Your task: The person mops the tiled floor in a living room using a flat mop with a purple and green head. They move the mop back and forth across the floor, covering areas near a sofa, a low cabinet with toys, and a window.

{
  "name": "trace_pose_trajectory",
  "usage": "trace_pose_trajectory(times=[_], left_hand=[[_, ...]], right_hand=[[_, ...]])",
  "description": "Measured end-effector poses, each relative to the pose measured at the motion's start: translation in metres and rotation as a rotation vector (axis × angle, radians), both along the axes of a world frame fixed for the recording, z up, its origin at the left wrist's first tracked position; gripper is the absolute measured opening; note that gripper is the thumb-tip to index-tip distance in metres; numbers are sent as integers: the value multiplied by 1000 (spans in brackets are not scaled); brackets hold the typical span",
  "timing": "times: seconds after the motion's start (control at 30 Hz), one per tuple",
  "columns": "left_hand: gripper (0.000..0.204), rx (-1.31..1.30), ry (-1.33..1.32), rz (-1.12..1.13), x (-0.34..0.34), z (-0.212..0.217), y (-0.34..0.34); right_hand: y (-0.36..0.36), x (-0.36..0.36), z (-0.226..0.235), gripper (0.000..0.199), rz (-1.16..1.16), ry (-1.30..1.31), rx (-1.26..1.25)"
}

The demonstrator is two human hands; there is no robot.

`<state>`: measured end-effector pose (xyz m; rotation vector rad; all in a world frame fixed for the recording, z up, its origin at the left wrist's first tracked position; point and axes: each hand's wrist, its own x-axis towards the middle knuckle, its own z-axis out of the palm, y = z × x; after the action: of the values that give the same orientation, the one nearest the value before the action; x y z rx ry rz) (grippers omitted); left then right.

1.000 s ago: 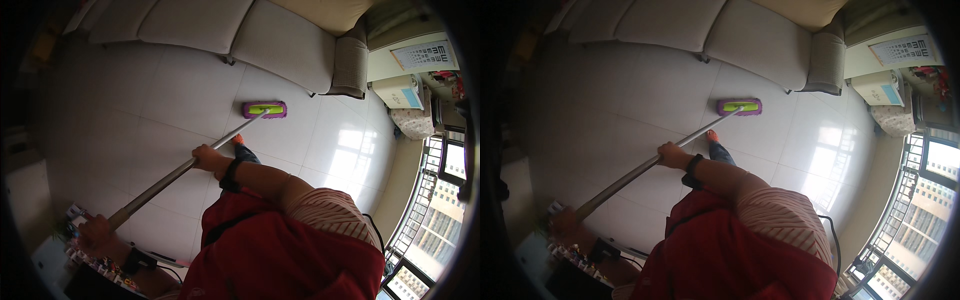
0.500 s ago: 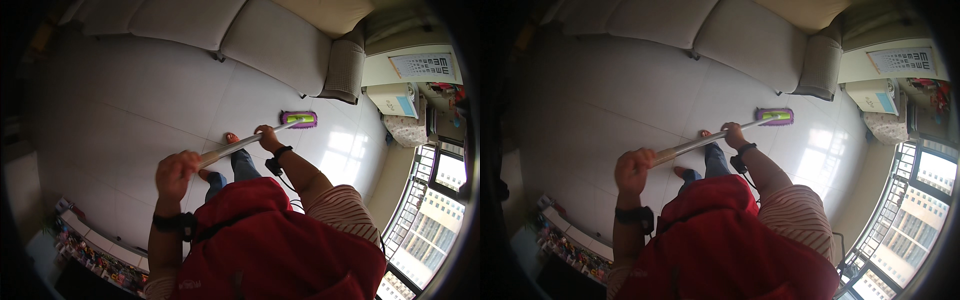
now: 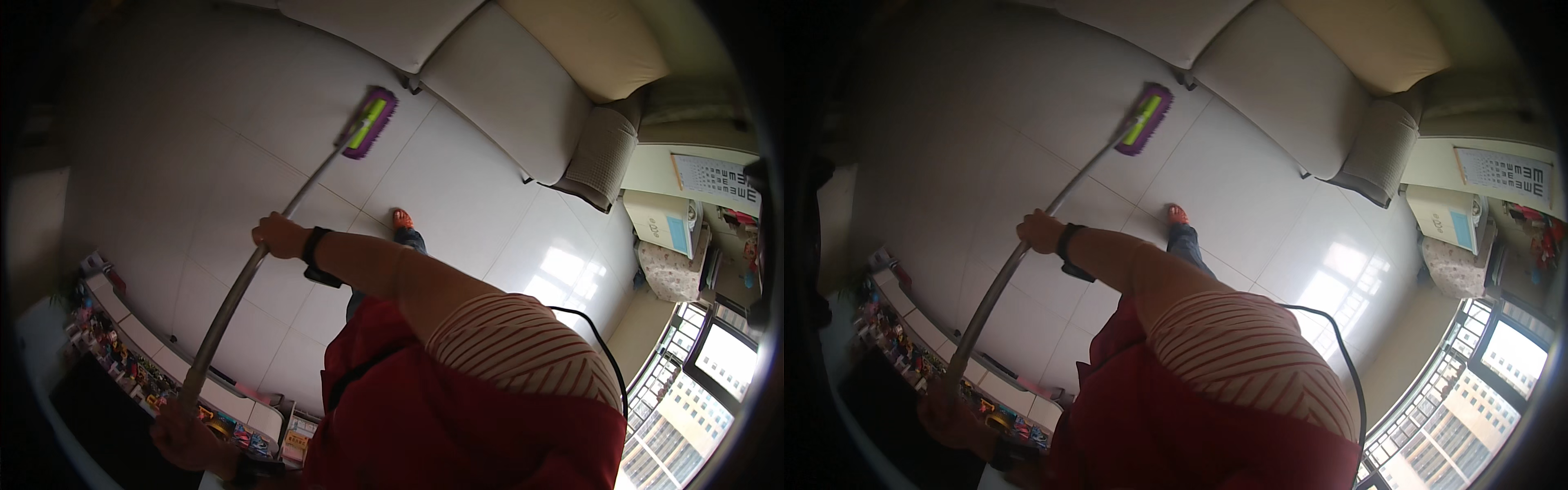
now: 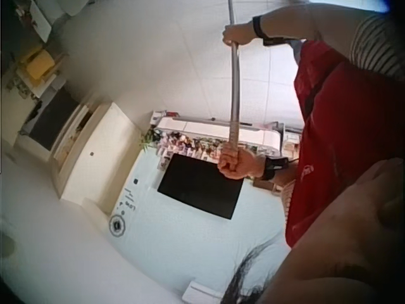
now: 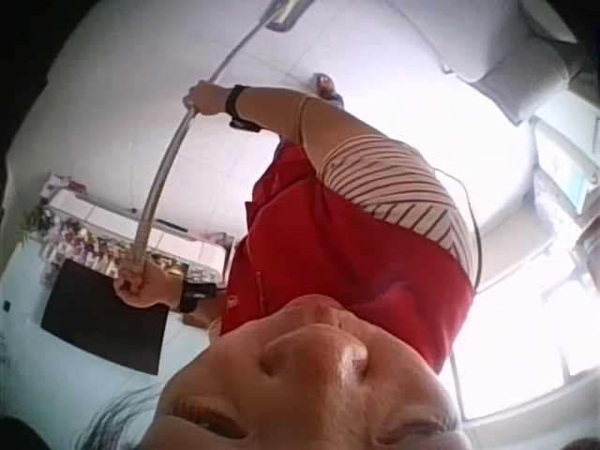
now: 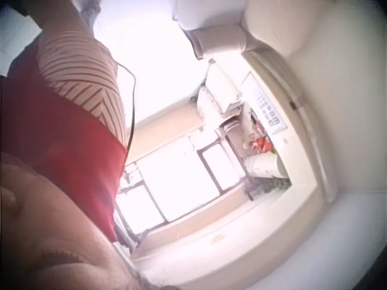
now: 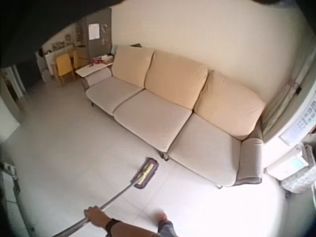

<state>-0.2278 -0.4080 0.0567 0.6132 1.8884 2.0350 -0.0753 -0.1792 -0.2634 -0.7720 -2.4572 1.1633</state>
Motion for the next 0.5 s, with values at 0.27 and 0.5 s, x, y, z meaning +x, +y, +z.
trace_pose_trajectory(times=[0.27, 0.5], left_hand=[[17, 240, -171, 44, -76, 31, 8], [23, 192, -382, -444, 24, -59, 127]], right_hand=[[12, -4, 31, 15, -88, 232, -144], [-4, 176, -9, 21, -325, -231, -259]])
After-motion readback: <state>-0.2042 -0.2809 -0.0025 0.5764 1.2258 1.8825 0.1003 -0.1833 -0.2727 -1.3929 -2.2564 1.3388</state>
